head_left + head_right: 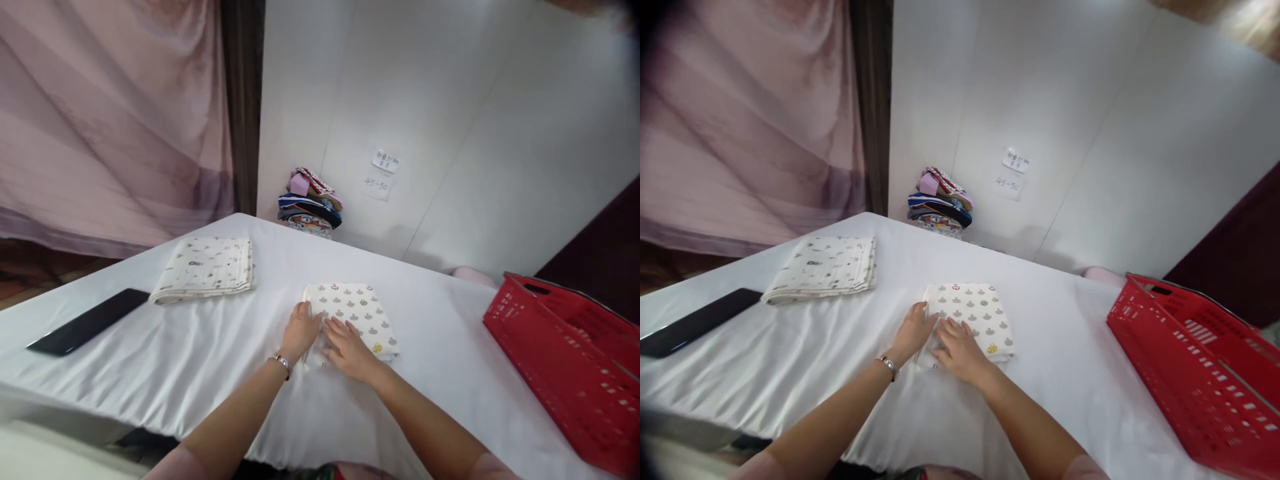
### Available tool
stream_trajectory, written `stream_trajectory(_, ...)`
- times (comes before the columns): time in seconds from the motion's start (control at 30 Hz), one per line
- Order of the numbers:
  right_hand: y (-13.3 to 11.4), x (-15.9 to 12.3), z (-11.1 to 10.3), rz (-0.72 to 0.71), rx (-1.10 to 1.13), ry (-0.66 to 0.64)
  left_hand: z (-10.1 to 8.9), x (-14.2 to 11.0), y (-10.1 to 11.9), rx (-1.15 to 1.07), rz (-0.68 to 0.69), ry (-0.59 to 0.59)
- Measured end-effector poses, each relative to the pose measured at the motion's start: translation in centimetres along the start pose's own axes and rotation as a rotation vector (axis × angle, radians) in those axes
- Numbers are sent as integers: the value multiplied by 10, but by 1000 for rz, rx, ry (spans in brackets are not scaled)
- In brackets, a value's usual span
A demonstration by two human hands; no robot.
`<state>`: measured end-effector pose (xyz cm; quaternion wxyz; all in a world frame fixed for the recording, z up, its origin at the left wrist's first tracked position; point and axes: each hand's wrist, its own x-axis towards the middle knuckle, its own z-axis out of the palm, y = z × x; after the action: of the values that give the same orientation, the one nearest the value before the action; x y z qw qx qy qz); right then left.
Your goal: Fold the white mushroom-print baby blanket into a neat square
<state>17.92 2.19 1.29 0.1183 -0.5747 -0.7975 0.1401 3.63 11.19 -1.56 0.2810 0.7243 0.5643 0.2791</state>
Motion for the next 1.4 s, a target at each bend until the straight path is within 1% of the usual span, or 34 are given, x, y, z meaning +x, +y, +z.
stream_trajectory(0.07,23,-5,-14,80,-35,141,6,4,3,104,17,11)
stream_trajectory(0.1,39,-9,-20,156,-58,220,9,5,2,147,25,19)
stream_trajectory(0.13,57,-13,-25,254,-75,296,10,5,1,176,32,28)
stream_trajectory(0.2,93,-21,-32,497,-34,386,11,6,-1,192,44,39)
stream_trajectory(0.27,121,-26,-33,706,144,367,10,7,-2,178,13,23)
stream_trajectory(0.3,129,-28,-32,770,244,346,9,8,-1,170,-16,6)
stream_trajectory(0.37,136,-29,-28,809,385,326,8,10,2,158,-72,-40)
stream_trajectory(0.43,132,-30,-24,797,447,346,5,15,6,153,-97,-85)
stream_trajectory(0.5,125,-31,-21,766,559,363,1,23,7,152,-82,-99)
stream_trajectory(0.57,118,-34,-17,677,749,380,-3,33,4,137,-27,-73)
stream_trajectory(0.6,115,-35,-15,635,814,391,-6,38,1,124,-9,-60)
stream_trajectory(0.63,112,-37,-12,609,845,399,-8,43,-2,118,-21,-60)
stream_trajectory(0.67,110,-38,-9,606,841,405,-10,47,-6,108,-44,-76)
stream_trajectory(0.73,106,-42,-4,661,777,417,-14,52,-12,87,-93,-114)
stream_trajectory(0.83,102,-53,2,748,701,453,-18,48,-16,66,-126,-126)
stream_trajectory(0.9,98,-64,6,756,730,476,-21,40,-17,81,-146,-111)
stream_trajectory(1.0,87,-81,12,737,826,446,-25,23,-17,122,-177,-125)
stream_trajectory(1.07,80,-88,15,750,843,421,-24,12,-19,160,-165,-141)
stream_trajectory(1.13,75,-92,16,767,859,404,-21,6,-22,211,-121,-132)
stream_trajectory(1.2,72,-95,15,740,892,377,-18,6,-25,250,-87,-115)
stream_trajectory(1.27,71,-98,15,650,877,355,-15,8,-26,255,-88,-118)
stream_trajectory(1.33,69,-99,16,554,780,370,-15,11,-27,243,-108,-126)
stream_trajectory(1.4,66,-98,20,524,667,413,-16,12,-26,235,-125,-130)
